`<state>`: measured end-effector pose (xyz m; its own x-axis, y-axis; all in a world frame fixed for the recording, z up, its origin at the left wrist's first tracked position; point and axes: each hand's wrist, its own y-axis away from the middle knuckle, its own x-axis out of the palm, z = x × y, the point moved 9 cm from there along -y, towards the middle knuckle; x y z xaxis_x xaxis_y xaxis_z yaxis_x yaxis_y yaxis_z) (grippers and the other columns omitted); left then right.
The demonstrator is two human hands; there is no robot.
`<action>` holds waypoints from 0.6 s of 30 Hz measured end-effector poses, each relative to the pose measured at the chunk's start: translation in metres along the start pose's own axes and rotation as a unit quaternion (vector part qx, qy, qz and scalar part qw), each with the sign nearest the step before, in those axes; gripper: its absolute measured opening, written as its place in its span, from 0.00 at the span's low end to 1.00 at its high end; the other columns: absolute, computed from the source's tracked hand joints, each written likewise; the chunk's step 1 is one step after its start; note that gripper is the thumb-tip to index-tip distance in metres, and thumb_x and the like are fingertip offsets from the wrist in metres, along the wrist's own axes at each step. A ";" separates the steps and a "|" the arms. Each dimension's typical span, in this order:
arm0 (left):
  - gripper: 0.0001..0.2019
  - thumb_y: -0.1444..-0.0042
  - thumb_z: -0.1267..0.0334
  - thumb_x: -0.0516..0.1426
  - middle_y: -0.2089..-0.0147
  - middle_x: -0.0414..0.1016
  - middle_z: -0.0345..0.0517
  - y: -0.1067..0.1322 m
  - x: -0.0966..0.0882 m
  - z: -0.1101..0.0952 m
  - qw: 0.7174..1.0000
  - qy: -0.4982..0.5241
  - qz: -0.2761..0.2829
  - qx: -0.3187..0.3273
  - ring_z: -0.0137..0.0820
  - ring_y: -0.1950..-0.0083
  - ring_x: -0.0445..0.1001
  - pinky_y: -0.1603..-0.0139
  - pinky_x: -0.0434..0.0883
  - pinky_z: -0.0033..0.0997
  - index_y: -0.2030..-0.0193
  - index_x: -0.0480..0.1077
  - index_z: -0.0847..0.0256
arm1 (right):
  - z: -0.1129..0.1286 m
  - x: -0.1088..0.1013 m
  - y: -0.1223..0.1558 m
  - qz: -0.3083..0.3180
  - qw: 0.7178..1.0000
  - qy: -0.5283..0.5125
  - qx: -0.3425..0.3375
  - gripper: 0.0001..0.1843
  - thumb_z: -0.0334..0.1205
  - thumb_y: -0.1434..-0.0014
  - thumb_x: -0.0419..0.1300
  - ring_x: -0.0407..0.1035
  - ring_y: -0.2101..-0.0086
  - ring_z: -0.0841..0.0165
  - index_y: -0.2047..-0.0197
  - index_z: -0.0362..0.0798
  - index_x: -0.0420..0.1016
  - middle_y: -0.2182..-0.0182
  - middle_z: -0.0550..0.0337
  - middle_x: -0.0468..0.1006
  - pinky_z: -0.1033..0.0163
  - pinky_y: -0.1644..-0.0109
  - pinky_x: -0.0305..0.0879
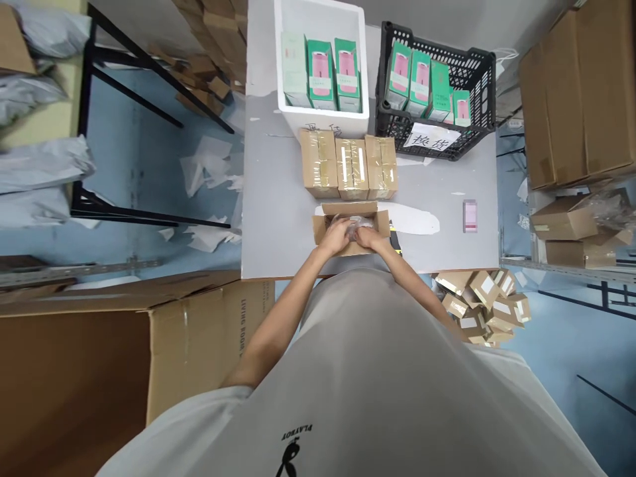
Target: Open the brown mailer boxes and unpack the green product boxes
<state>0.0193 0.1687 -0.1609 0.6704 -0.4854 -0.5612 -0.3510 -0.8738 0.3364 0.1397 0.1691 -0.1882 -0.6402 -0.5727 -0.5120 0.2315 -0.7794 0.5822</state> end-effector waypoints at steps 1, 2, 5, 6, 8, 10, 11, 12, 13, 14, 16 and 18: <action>0.30 0.36 0.74 0.60 0.23 0.83 0.58 0.008 -0.007 -0.002 1.000 0.019 -0.021 -0.001 0.55 0.21 0.79 0.14 0.72 0.56 0.29 0.85 0.60 | 0.002 -0.003 0.003 -0.003 1.000 -0.002 -0.008 0.22 0.52 0.21 0.74 0.84 0.39 0.47 0.36 0.44 0.86 0.36 0.44 0.87 0.37 0.30 0.83; 0.27 0.34 0.73 0.60 0.25 0.84 0.57 0.018 -0.016 -0.002 0.998 0.041 -0.048 -0.003 0.53 0.24 0.81 0.16 0.73 0.54 0.30 0.85 0.59 | 0.003 -0.008 0.010 -0.008 1.000 -0.002 -0.019 0.19 0.51 0.21 0.74 0.83 0.36 0.46 0.40 0.43 0.88 0.37 0.42 0.88 0.36 0.25 0.79; 0.22 0.28 0.67 0.60 0.28 0.85 0.57 0.054 -0.052 0.012 0.977 0.104 -0.181 -0.042 0.47 0.33 0.85 0.25 0.80 0.45 0.32 0.85 0.58 | -0.002 -0.042 0.046 -0.091 0.993 -0.033 -0.074 0.16 0.51 0.19 0.67 0.75 0.26 0.50 0.45 0.49 0.90 0.32 0.43 0.87 0.43 0.14 0.65; 0.21 0.27 0.65 0.60 0.28 0.85 0.57 0.068 -0.064 0.022 0.961 0.122 -0.237 -0.068 0.45 0.35 0.86 0.29 0.81 0.42 0.31 0.84 0.58 | -0.009 -0.064 0.063 -0.169 0.978 -0.070 -0.096 0.18 0.53 0.18 0.65 0.75 0.25 0.52 0.43 0.51 0.90 0.32 0.44 0.87 0.45 0.14 0.66; 0.20 0.25 0.60 0.62 0.27 0.82 0.59 0.092 -0.081 0.051 0.918 0.170 -0.334 -0.131 0.42 0.36 0.85 0.35 0.83 0.37 0.30 0.81 0.58 | -0.040 -0.101 0.095 -0.310 0.937 -0.143 -0.074 0.26 0.62 0.18 0.58 0.78 0.29 0.55 0.38 0.53 0.88 0.32 0.44 0.87 0.48 0.22 0.75; 0.22 0.21 0.49 0.60 0.26 0.82 0.61 0.104 -0.080 0.086 0.869 0.253 -0.371 -0.208 0.41 0.37 0.86 0.38 0.83 0.36 0.29 0.79 0.57 | -0.079 -0.113 0.110 -0.357 0.907 -0.224 0.002 0.35 0.71 0.19 0.52 0.83 0.38 0.55 0.38 0.51 0.86 0.36 0.42 0.89 0.49 0.33 0.81; 0.26 0.19 0.42 0.57 0.28 0.83 0.63 0.102 -0.071 0.102 0.849 0.305 -0.353 -0.249 0.41 0.37 0.86 0.39 0.84 0.37 0.29 0.78 0.57 | -0.097 -0.109 0.108 -0.346 0.899 -0.266 0.043 0.39 0.75 0.21 0.51 0.84 0.43 0.56 0.40 0.50 0.86 0.39 0.41 0.91 0.50 0.38 0.83; 0.31 0.19 0.34 0.54 0.30 0.85 0.64 0.096 -0.056 0.114 0.832 0.357 -0.313 -0.287 0.42 0.38 0.87 0.39 0.84 0.39 0.29 0.78 0.56 | -0.110 -0.100 0.103 -0.321 0.893 -0.305 0.080 0.42 0.78 0.22 0.50 0.85 0.48 0.57 0.42 0.49 0.86 0.44 0.42 0.92 0.53 0.43 0.83; 0.37 0.21 0.27 0.51 0.33 0.86 0.65 0.089 -0.040 0.121 0.819 0.400 -0.261 -0.317 0.44 0.39 0.88 0.39 0.85 0.41 0.29 0.78 0.56 | -0.119 -0.089 0.096 -0.289 0.889 -0.337 0.110 0.43 0.80 0.23 0.50 0.85 0.52 0.58 0.45 0.49 0.86 0.48 0.43 0.93 0.55 0.48 0.82; 0.41 0.23 0.22 0.48 0.35 0.87 0.66 0.081 -0.024 0.124 0.811 0.429 -0.209 -0.339 0.46 0.39 0.89 0.40 0.86 0.43 0.29 0.77 0.55 | -0.124 -0.077 0.089 -0.260 0.886 -0.359 0.134 0.44 0.82 0.24 0.50 0.84 0.55 0.59 0.48 0.49 0.86 0.52 0.45 0.93 0.58 0.52 0.81; 0.46 0.25 0.18 0.44 0.37 0.88 0.67 0.068 -0.002 0.122 0.804 0.453 -0.140 -0.359 0.48 0.39 0.89 0.42 0.87 0.44 0.28 0.76 0.56 | -0.126 -0.056 0.076 -0.224 0.885 -0.373 0.166 0.47 0.85 0.26 0.50 0.82 0.61 0.62 0.52 0.49 0.86 0.57 0.48 0.93 0.62 0.58 0.77; 0.47 0.23 0.20 0.40 0.32 0.86 0.68 0.062 0.007 0.118 0.803 0.453 -0.136 -0.363 0.46 0.37 0.88 0.45 0.87 0.41 0.27 0.75 0.57 | -0.121 -0.043 0.069 -0.211 0.889 -0.367 0.177 0.50 0.88 0.27 0.48 0.81 0.63 0.62 0.53 0.48 0.86 0.58 0.48 0.92 0.64 0.60 0.74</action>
<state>-0.0755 0.1079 -0.2332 0.9734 0.2282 -0.0198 0.1429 -0.5373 0.8312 0.2719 0.1088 -0.2030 -0.9504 0.1730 -0.2584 -0.3049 -0.6823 0.6644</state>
